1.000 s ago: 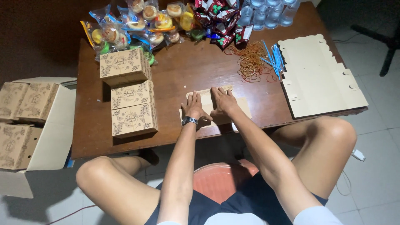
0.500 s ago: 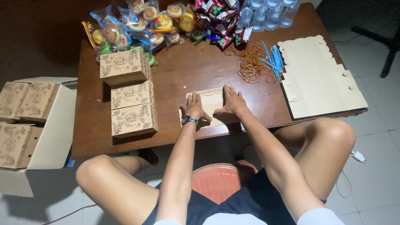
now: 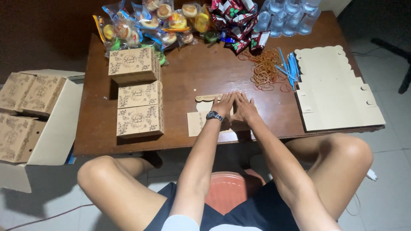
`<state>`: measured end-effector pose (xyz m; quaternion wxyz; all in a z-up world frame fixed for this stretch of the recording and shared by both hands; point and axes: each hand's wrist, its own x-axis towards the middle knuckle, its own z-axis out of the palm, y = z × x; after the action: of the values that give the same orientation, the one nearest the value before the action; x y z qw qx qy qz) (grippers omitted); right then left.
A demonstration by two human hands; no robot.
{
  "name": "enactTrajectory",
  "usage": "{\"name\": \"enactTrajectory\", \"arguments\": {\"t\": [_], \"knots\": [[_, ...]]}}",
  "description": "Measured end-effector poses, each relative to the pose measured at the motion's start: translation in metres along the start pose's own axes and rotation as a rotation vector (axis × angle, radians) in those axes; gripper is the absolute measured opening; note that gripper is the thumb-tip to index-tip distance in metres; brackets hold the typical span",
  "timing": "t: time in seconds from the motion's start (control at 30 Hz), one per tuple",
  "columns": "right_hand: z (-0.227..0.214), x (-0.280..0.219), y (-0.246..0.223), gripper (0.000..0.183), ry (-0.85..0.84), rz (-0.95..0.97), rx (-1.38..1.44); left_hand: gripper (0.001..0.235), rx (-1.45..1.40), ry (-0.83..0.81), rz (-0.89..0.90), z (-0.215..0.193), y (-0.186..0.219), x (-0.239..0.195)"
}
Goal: Assembling small cardboard boxes from flat pre-cut sheets on a work table.
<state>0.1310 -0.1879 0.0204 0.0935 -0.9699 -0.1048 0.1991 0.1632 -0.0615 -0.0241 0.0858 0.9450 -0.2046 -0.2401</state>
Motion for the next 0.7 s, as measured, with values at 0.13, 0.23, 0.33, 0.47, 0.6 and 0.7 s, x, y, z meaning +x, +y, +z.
{"name": "enactTrajectory", "arguments": {"t": [0.13,0.23,0.33,0.47,0.6,0.7], "knots": [[0.004,0.002,0.004,0.135,0.017,0.002,0.028,0.132,0.055,0.002,-0.019,-0.008,0.001,-0.021],[0.006,0.004,0.005,0.135,0.029,0.006,0.018,0.135,-0.027,-0.003,-0.047,-0.026,0.006,-0.042],[0.007,0.005,0.006,0.138,0.023,0.011,0.007,0.145,-0.060,-0.010,-0.093,-0.031,0.005,-0.049],[-0.006,-0.005,-0.003,0.137,0.019,0.018,0.046,0.143,-0.127,0.022,-0.185,-0.041,0.004,-0.065],[-0.014,-0.011,-0.008,0.138,-0.001,0.030,0.058,0.149,-0.165,0.070,-0.270,-0.020,-0.016,-0.056],[-0.017,-0.014,-0.009,0.138,0.008,0.027,0.048,0.146,-0.202,0.110,-0.337,-0.036,-0.016,-0.086]]}}
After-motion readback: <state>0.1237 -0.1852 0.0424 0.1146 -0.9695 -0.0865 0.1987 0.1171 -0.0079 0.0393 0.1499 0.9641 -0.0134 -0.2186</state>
